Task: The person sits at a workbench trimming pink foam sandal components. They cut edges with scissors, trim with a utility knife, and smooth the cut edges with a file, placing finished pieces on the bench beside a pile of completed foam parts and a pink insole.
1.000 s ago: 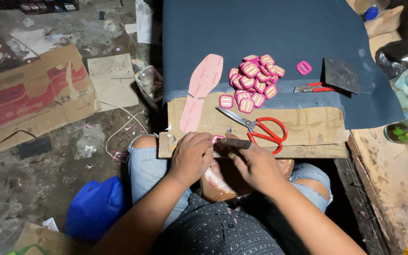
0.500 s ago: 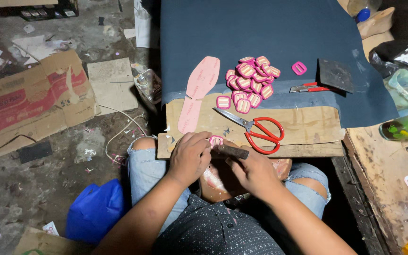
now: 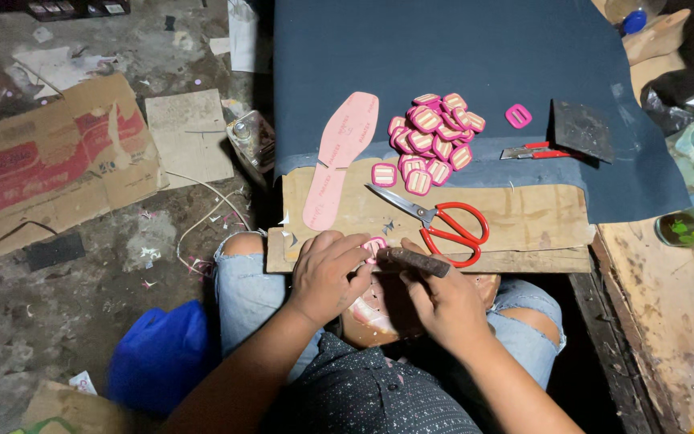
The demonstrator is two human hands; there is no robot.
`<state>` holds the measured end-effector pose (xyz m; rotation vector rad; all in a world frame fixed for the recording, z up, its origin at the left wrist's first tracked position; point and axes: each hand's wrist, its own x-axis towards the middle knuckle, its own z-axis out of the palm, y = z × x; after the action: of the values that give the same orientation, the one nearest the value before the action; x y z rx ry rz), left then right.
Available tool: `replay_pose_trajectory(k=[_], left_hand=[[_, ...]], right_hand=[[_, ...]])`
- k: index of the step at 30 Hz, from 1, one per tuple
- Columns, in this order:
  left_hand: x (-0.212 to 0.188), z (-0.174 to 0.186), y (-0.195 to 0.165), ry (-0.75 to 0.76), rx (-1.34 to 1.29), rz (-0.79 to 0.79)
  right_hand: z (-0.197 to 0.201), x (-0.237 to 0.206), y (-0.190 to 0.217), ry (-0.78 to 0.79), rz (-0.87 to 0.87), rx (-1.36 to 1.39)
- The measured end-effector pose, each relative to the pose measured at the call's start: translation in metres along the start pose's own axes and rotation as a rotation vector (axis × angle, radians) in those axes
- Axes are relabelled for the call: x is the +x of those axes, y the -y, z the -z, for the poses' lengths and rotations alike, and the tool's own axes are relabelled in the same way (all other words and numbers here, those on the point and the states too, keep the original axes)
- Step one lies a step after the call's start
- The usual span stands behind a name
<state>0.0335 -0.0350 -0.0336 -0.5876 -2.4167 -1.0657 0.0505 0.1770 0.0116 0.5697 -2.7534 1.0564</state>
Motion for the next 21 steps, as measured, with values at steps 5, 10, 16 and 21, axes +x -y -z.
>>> replay_pose_trajectory(k=[5, 10, 16, 21], left_hand=[[-0.002, -0.002, 0.001, 0.014, -0.007, 0.030], [0.000, -0.005, 0.000, -0.001, 0.001, 0.041], [-0.001, -0.002, 0.002, -0.015, 0.006, -0.011], [-0.005, 0.000, 0.003, -0.017, -0.024, -0.051]], right_hand=[[-0.014, 0.006, 0.008, 0.026, -0.097, -0.175], [-0.023, 0.015, -0.002, -0.067, 0.035, -0.105], [-0.008, 0.007, -0.013, -0.065, -0.198, 0.015], [-0.006, -0.012, 0.001, -0.044, 0.044, 0.038]])
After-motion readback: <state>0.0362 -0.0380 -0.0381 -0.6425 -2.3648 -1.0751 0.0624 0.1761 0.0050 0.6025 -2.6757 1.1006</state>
